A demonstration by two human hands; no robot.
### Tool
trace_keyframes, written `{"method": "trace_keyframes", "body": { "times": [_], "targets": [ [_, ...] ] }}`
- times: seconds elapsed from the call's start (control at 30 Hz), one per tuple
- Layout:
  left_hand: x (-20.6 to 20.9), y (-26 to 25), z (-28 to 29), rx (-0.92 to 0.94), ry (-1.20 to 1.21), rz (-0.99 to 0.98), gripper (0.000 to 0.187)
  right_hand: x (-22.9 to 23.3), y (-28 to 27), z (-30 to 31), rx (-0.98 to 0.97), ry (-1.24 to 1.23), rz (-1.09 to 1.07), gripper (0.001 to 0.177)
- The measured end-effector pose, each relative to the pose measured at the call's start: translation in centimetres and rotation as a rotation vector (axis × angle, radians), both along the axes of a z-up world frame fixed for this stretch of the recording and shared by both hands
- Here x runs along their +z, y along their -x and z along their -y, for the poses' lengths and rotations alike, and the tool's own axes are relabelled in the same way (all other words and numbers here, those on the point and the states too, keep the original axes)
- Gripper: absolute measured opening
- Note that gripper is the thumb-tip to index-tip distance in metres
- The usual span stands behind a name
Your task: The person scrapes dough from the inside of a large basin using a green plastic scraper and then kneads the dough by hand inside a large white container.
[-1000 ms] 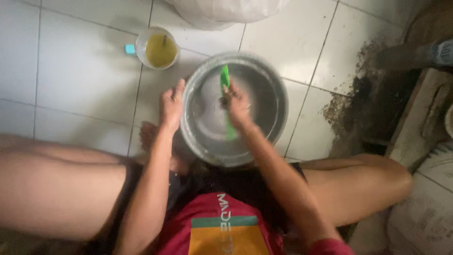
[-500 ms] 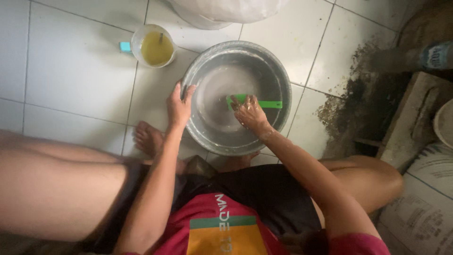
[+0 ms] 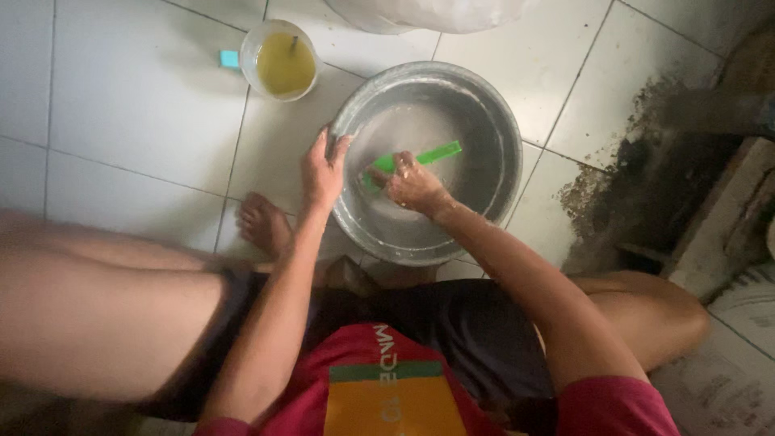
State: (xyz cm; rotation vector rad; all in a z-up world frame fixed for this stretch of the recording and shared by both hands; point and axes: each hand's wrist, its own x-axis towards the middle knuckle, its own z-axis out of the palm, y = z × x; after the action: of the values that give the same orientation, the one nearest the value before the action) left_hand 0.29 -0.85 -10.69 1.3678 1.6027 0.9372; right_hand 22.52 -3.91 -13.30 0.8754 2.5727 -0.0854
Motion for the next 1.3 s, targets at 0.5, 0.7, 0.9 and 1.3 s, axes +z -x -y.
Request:
{"method": "trace_keyframes", "body": {
  "times": [0.5, 0.7, 0.9, 1.3],
  "targets": [
    [2.4, -0.2, 0.2, -0.025, -0.03, 0.024, 0.044, 0.6, -3.5, -0.6, -0.237, 0.221, -0.187, 0.068],
    [2.9, -0.8, -0.3, -0.025, -0.007, 0.017, 0.042, 1.7, -3.8, -0.5, -0.161, 0.091, -0.044, 0.063],
    [2.0, -1.2, 0.4, 0.008, 0.009, 0.009, 0.04, 0.6, 0.6, 2.8, -0.081, 0.066, 0.02, 0.065],
    [-0.7, -1.5, 4.3, 0.176, 0.178, 0.077, 0.047, 4.0, -0.3, 1.0, -0.787, 0.431, -0.584, 0.063]
  ]
}}
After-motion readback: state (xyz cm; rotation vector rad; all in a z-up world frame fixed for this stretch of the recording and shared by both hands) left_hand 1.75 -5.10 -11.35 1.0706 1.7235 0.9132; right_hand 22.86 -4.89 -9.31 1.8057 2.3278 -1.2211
